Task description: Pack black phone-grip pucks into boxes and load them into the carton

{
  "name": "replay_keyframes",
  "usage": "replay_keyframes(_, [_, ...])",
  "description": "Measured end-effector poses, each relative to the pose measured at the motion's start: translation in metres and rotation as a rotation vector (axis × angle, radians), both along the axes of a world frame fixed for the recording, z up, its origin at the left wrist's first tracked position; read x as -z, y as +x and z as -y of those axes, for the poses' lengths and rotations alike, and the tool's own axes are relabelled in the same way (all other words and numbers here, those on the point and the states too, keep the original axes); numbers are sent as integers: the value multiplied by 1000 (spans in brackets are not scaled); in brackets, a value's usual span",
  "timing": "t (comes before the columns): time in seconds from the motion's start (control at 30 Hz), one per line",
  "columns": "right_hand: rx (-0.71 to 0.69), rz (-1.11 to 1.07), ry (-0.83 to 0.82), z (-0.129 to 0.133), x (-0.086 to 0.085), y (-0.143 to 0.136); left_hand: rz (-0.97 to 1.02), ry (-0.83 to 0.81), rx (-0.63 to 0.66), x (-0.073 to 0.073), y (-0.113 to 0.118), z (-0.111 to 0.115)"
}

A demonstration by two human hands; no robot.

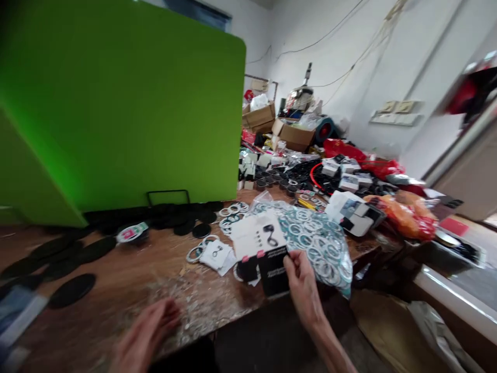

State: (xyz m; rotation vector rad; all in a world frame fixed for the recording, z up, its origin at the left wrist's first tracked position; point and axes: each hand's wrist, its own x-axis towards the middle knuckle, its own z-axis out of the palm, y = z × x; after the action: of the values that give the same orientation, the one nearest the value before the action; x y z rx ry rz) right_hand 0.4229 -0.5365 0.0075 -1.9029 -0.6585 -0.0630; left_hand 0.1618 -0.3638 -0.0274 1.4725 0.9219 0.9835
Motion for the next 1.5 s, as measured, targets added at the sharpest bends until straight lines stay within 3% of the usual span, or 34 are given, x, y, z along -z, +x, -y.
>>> replay_keyframes(0.07, [-210,-216,40,-15,21,-64,115,-281,80,-5,8,18])
replay_keyframes(0.1, [-281,-293,38,-20,32,-90,143,-358,54,-7,13,22])
replay_keyframes(0.2, [-398,-221,-27,-32,52,-133,88,-320,1,-11,12,15])
replay_keyframes(0.3, [-473,260,-109,-47,47,-131,-157,-102,33,-17,-15,3])
replay_keyframes(0.4, [-662,716,-232,-67,30,-118,-267,-19,150,-27,-38,4])
replay_keyframes(0.5, [-702,924,-294,-82,21,-121,-263,-12,137,-30,-43,8])
replay_keyframes(0.63, [-619,842,-339,-81,22,-143,-275,38,17,-16,-38,10])
replay_keyframes(0.7, [-549,834,-269,-77,21,-154,-270,95,-12,-10,-37,9])
replay_keyframes(0.8, [-513,875,-189,-72,9,-161,-263,163,66,-11,-38,9])
replay_keyframes(0.93, [-699,929,-204,-78,-23,-161,-199,136,280,-23,-43,13])
replay_keyframes(1.03, [-774,897,-173,-88,-45,-155,-115,-23,390,-30,-40,12])
replay_keyframes(1.13, [-737,839,-179,-96,-61,-145,1,-201,350,-30,-38,3])
replay_keyframes(1.23, [-898,707,-212,-103,-72,-134,99,-231,252,-24,-40,-6])
replay_keyframes(1.33, [-1019,618,-225,-109,-75,-130,144,-212,244,-19,-45,-10])
replay_keyframes(1.5, [-997,687,-261,-116,-57,-140,264,-238,117,-31,-40,-6])
